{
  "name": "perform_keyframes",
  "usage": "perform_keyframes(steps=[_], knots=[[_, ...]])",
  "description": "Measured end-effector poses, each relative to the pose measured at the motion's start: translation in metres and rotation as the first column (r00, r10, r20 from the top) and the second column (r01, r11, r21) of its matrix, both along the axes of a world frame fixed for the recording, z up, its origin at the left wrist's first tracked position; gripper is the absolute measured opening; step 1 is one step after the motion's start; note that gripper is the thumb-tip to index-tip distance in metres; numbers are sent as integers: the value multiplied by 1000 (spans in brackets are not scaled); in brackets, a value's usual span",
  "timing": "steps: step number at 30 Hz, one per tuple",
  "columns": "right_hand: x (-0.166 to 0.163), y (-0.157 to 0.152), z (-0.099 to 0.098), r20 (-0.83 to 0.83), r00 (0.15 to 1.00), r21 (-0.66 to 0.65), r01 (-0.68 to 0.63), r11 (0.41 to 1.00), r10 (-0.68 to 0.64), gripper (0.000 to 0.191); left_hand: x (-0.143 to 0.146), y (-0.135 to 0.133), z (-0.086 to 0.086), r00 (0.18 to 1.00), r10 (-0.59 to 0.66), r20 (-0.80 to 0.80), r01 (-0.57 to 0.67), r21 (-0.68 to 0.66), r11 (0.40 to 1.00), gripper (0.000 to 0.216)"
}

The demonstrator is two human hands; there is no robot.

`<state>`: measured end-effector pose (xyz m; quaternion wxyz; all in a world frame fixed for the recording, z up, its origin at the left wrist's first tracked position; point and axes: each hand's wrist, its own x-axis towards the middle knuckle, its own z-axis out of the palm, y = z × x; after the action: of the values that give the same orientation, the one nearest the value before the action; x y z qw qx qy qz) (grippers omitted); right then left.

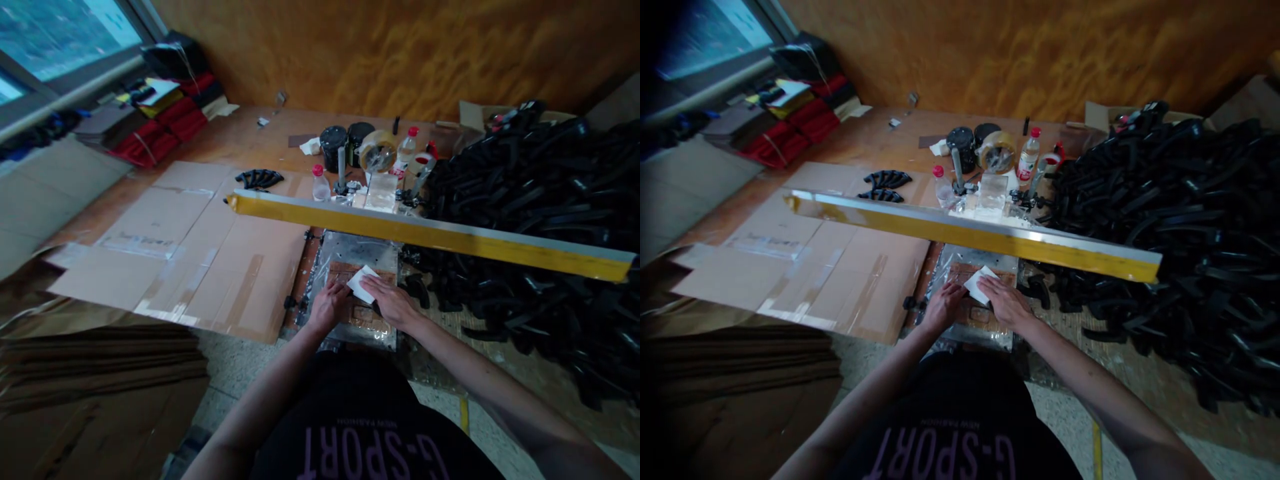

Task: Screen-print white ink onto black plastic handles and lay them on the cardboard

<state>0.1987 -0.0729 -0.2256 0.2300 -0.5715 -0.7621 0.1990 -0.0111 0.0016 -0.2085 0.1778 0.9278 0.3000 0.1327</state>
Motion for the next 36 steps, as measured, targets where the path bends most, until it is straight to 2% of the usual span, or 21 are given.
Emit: perform_keyframes(steps=[4, 8, 13, 15, 17, 18, 20, 21, 23, 25, 27, 29, 31, 34, 36], knots=[[-6, 8, 15, -5, 1000, -45, 14, 999, -14, 49, -1, 1, 1, 1000, -8, -12, 8, -11, 1000, 20], [-14, 16, 22, -48, 996, -62, 68, 996, -71, 48, -2, 1, 2, 1000, -2, -31, 1, -25, 1000, 26], [-2, -16, 33, -81, 993, -114, 80, 990, -90, 45, -1, 0, 1, 999, 1, -52, -3, -24, 1000, 31], [11, -32, 38, -141, 971, -155, 171, 973, -193, 40, -1, -1, 1, 998, 8, -64, -10, -18, 1000, 35], [24, -43, 38, -254, 871, -209, 375, 903, -421, 34, -2, -1, 0, 997, 24, -69, -24, -11, 1000, 35], [30, -47, 37, -330, 765, -253, 492, 833, -552, 31, -2, -1, 0, 998, 29, -64, -30, -8, 1000, 36], [38, -52, 31, -497, 465, -393, 633, 667, -733, 32, -2, -1, 0, 998, 27, -48, -27, -6, 1000, 39], [40, -54, 28, -564, 302, -481, 636, 603, -769, 33, -3, -1, 1, 999, 26, -43, -27, -9, 1000, 40], [39, -56, 25, -633, 41, -629, 555, 544, -773, 35, -4, 0, 3, 998, 42, -46, -43, -23, 999, 41], [36, -58, 25, -649, -104, -699, 470, 538, -753, 33, -3, -1, 9, 996, 68, -58, -71, -47, 996, 39], [36, -62, 30, -656, -174, -718, 445, 535, -735, 32, 4, -4, 17, 997, 69, -43, -72, -78, 994, 38], [40, -67, 36, -669, -199, -711, 452, 539, -716, 34, 17, -11, 25, 999, 31, 8, -29, -119, 992, 39], [51, -72, 42, -684, -201, -690, 489, 534, -701, 36, 39, -21, 31, 999, -25, 44, 32, -163, 986, 38], [75, -76, 51, -711, -196, -642, 573, 510, -675, 38, 80, -40, 35, 994, -107, 14, 108, -220, 970, 29], [92, -73, 56, -724, -189, -613, 618, 493, -663, 39, 105, -53, 34, 984, -177, 22, 177, -232, 957, 33]])
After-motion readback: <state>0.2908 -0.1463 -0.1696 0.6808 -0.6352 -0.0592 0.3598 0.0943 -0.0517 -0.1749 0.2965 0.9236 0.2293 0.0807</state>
